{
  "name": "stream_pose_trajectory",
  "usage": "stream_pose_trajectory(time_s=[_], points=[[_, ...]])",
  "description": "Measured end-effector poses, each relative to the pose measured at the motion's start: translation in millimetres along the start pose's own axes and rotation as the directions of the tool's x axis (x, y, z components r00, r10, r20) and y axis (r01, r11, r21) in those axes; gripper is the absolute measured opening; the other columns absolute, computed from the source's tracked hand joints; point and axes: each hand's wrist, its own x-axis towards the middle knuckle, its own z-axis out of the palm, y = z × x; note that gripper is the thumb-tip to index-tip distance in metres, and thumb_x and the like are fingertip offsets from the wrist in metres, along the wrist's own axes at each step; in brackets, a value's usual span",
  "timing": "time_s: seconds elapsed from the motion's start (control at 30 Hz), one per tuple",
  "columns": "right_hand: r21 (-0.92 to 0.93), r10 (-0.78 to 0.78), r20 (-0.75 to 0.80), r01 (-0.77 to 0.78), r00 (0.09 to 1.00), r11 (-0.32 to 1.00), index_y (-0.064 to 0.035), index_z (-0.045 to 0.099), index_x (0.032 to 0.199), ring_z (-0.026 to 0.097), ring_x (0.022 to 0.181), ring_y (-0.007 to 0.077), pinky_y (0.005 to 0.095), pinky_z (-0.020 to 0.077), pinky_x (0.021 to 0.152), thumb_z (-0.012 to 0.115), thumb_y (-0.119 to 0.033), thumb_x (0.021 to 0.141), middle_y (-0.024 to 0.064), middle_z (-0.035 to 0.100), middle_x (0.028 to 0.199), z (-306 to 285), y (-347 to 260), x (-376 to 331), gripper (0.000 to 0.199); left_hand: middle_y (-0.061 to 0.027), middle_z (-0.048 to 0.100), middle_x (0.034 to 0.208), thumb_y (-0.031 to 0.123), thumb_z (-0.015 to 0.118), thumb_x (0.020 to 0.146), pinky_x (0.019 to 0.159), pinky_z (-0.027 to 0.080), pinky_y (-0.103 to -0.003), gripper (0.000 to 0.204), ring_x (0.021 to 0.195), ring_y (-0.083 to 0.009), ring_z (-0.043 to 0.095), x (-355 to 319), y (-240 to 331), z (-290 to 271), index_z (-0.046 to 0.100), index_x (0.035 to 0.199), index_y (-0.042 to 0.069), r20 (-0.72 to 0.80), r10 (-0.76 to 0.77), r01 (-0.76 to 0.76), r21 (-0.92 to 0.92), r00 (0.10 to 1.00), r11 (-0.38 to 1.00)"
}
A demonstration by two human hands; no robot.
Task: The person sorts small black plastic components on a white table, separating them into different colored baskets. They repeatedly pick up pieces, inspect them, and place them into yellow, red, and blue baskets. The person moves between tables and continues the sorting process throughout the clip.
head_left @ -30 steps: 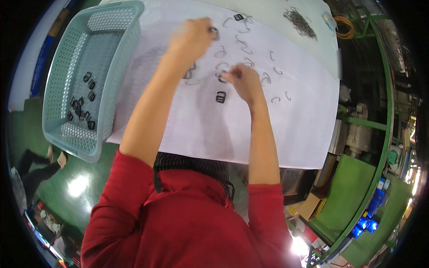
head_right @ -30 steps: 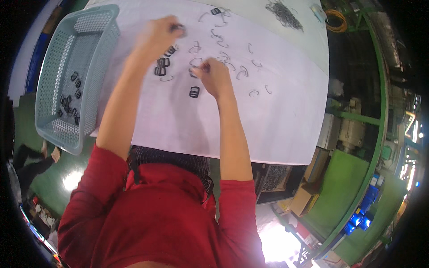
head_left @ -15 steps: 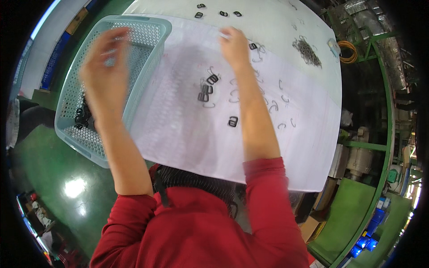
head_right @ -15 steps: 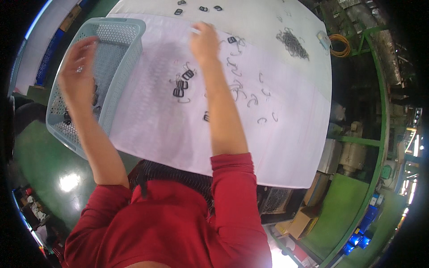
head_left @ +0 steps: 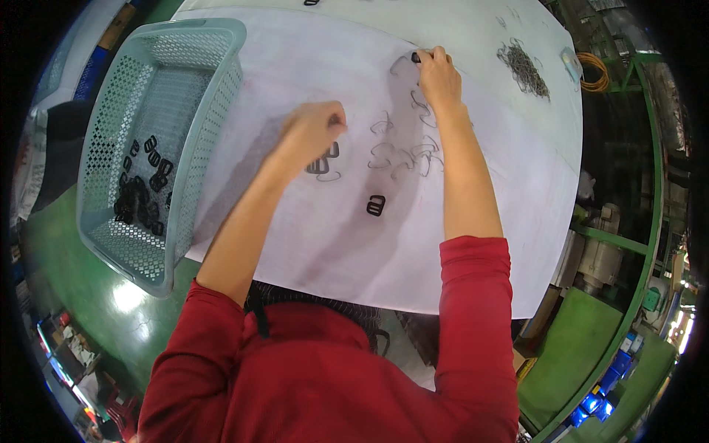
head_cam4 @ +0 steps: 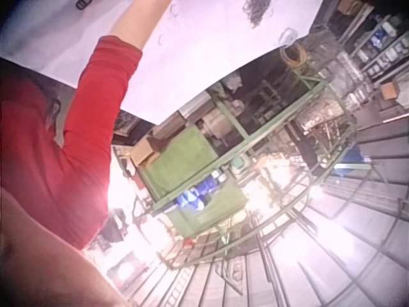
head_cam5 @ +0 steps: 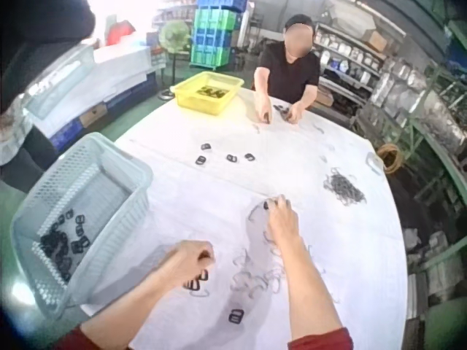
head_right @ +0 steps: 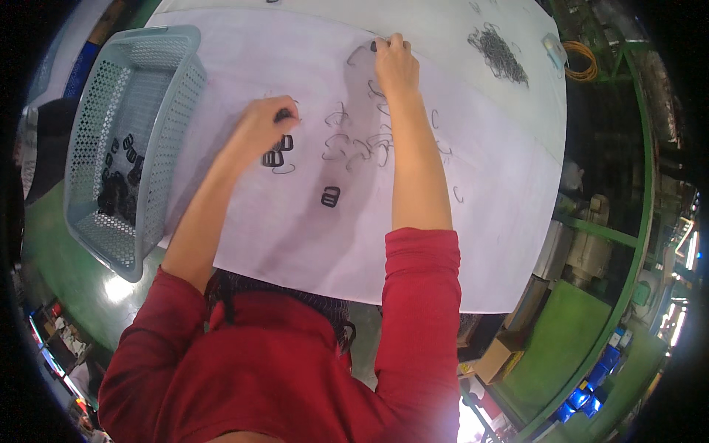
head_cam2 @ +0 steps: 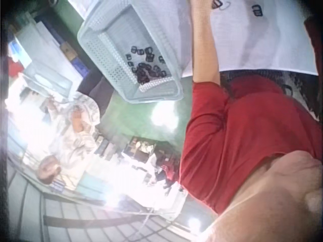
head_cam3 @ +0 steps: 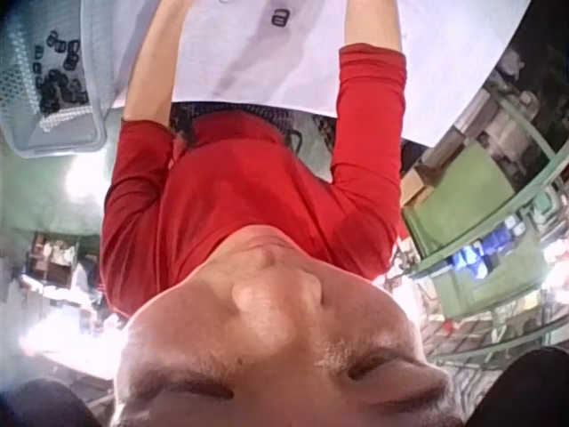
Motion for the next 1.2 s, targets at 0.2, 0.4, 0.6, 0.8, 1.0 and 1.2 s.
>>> stream_pose_trajectory(time_s=[0.2, 0.4, 0.6, 0.8, 1.0, 1.2], points=[[-0.146, 0.005, 0.062, 0.005, 0.998, 0.989, -0.0025, 0.06, 0.097, 0.057, 0.094, 0.0279, 0.0374, 0.0515, 0.072, 0.052, -0.012, 0.082, 0.0116, 0.055, 0.111, -12, 9, 0, 0.02, -0.0135, 0.059, 0.106, 0.019, 0.057, 0.088, 0.079, 0.051, -0.03, 0.043, 0.091, -0.0196, 0.062, -17, 8, -40, 0.047, 0.124, -0.001, 0.057, 0.039, 0.025, -0.821, 0.998, 0.57], [0.805, 0.282, 0.568, -0.45, 0.773, -0.386, -0.0038, 0.057, 0.098, 0.059, 0.082, 0.0228, 0.0309, 0.0459, 0.066, 0.052, -0.017, 0.082, 0.0092, 0.06, 0.093, -58, -38, -53, 0.021, -0.0099, 0.064, 0.097, 0.022, 0.055, 0.09, 0.074, 0.051, -0.025, 0.033, 0.085, -0.0167, 0.064, -30, -24, -35, 0.053, 0.114, 0.0, 0.018, -0.142, 0.134, -0.467, 0.99, 0.874], [0.78, 0.043, 0.611, -0.611, 0.79, 0.132, -0.003, 0.06, 0.092, 0.06, 0.074, 0.0206, 0.031, 0.0464, 0.065, 0.061, -0.019, 0.077, 0.0081, 0.063, 0.078, -62, -113, -106, 0.022, -0.0059, 0.065, 0.082, 0.025, 0.059, 0.087, 0.06, 0.046, -0.021, 0.027, 0.067, -0.0107, 0.061, -54, -23, -46, 0.061, 0.102, 0.002, 0.063, -0.1, 0.117, -0.623, 0.993, 0.773], [0.419, 0.107, 0.573, -0.403, 0.813, 0.813, -0.005, 0.066, 0.088, 0.063, 0.083, 0.0306, 0.0394, 0.0488, 0.07, 0.071, -0.025, 0.07, 0.0148, 0.066, 0.082, -64, -142, -107, 0.028, -0.0023, 0.062, 0.08, 0.024, 0.057, 0.088, 0.061, 0.044, -0.022, 0.024, 0.07, -0.0093, 0.059, -64, -29, -50, 0.059, 0.105, 0.007, 0.151, -0.006, 0.112, -0.704, 0.988, 0.701], [0.673, 0.046, 0.712, -0.7, 0.7, 0.237, -0.0037, 0.069, 0.082, 0.059, 0.059, 0.0193, 0.0308, 0.0461, 0.058, 0.068, -0.025, 0.074, 0.0086, 0.064, 0.071, -95, -99, -138, 0.023, -0.0056, 0.063, 0.088, 0.03, 0.062, 0.084, 0.065, 0.047, -0.029, 0.027, 0.076, -0.0141, 0.059, -72, -28, -25, 0.061, 0.098, 0.007, 0.026, -0.269, 0.242, -0.528, 0.963, 0.814], [0.66, 0.361, 0.585, -0.685, 0.726, 0.307, -0.0005, 0.067, 0.074, 0.044, 0.05, 0.0064, 0.0212, 0.0321, 0.046, 0.07, -0.022, 0.076, 0.0007, 0.054, 0.059, -124, -66, -179, 0.022, -0.0147, 0.063, 0.085, 0.023, 0.073, 0.07, 0.067, 0.047, -0.037, 0.026, 0.079, -0.0282, 0.06, -66, -26, 18, 0.062, 0.083, 0.004, -0.23, -0.187, 0.174, -0.076, 0.955, 0.982]])
